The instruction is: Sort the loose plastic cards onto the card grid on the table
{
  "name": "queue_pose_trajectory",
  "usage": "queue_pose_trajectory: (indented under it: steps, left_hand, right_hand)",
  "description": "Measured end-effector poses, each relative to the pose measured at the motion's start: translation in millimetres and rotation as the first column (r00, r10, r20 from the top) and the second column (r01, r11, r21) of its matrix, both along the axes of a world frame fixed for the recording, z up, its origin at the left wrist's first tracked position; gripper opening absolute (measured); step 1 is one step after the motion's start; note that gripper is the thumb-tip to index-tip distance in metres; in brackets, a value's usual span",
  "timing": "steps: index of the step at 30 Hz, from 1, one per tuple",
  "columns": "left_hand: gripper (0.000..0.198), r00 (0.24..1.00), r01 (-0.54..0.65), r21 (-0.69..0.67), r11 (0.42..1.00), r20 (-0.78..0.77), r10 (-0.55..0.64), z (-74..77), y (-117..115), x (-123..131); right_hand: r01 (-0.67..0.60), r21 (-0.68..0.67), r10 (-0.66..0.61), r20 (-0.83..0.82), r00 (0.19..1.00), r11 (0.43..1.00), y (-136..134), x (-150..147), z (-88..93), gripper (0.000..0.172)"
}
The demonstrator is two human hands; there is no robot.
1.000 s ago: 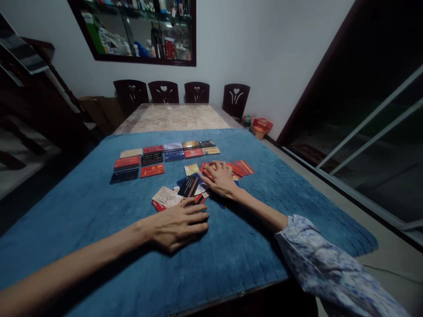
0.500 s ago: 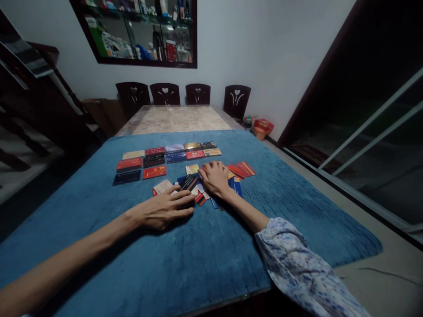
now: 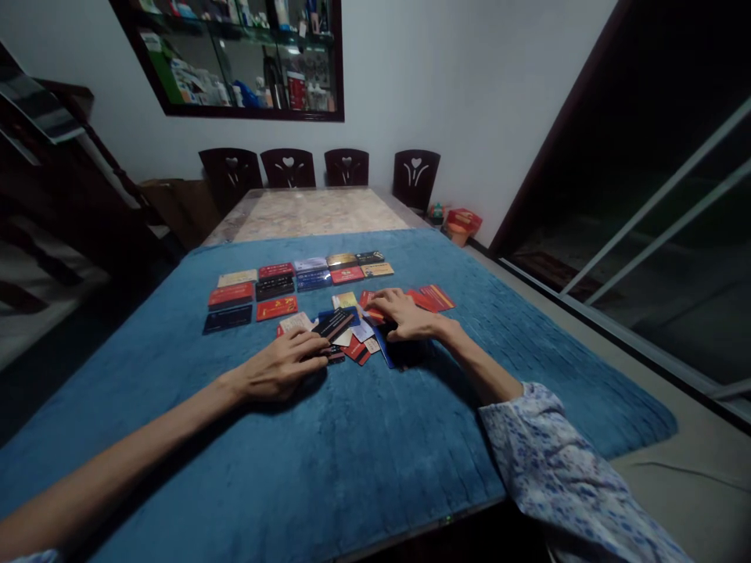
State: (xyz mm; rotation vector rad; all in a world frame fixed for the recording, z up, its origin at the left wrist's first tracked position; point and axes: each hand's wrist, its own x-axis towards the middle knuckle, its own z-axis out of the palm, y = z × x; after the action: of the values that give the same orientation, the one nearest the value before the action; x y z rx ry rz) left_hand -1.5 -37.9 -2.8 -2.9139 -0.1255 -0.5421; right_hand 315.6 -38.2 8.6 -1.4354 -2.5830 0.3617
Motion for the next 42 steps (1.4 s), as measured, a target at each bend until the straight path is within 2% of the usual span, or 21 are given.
queue_pose_trajectory:
  steps: [1, 3, 5, 7, 12, 16, 22, 30, 42]
  left_hand:
    - [0.040, 0.999, -0.024, 0.005, 1.000, 0.030, 0.024, -1.9, 0.8, 3.4]
    - [0.030, 0.978, -0.188, 0.008, 0.982, 0.088, 0.187, -5.1, 2.8, 12.4]
    - [0.029, 0.931, -0.350, -0.009, 0.937, 0.104, 0.349, -7.1, 4.6, 22.5]
    - [0.032, 0.882, -0.462, -0.034, 0.886, 0.083, 0.464, -8.0, 5.7, 31.6]
    - [0.034, 0.820, -0.565, -0.102, 0.819, 0.044, 0.571, -9.9, 3.9, 44.5]
    - [0.031, 0.818, -0.562, -0.163, 0.811, 0.034, 0.574, -11.8, 1.1, 47.6]
    - [0.035, 0.869, -0.475, -0.217, 0.852, 0.033, 0.493, -15.7, 0.7, 50.1]
    - [0.033, 0.873, -0.452, -0.236, 0.860, 0.081, 0.481, -14.9, 1.7, 49.2]
    - [0.022, 0.936, -0.344, -0.033, 0.938, 0.062, 0.346, -9.6, 3.6, 47.1]
  right_hand:
    - [0.009, -0.014, -0.008, 0.012, 1.000, 1.000, 0.3, 0.7, -0.1, 0.075]
    - [0.030, -0.020, -0.029, 0.035, 0.999, 0.999, 0.8, 0.1, -2.3, 0.074]
    - [0.054, 0.008, -0.054, 0.042, 0.998, 0.999, 0.9, -2.6, -5.8, 0.069]
    - [0.077, 0.075, -0.079, 0.023, 0.997, 0.994, 0.5, -6.8, -9.5, 0.066]
    - [0.067, 0.287, -0.056, -0.045, 0.997, 0.955, -3.8, -21.6, -17.9, 0.052]
    - [0.004, 0.343, 0.005, -0.025, 1.000, 0.939, -7.7, -31.4, -23.3, 0.047]
    - [-0.032, 0.283, 0.031, 0.009, 0.999, 0.959, -6.8, -33.7, -29.3, 0.047]
    - [-0.038, 0.337, 0.064, -0.066, 0.996, 0.941, -6.1, -31.5, -32.6, 0.043]
    - [-0.051, 0.356, 0.093, -0.100, 0.991, 0.933, -3.1, -30.2, -34.6, 0.036]
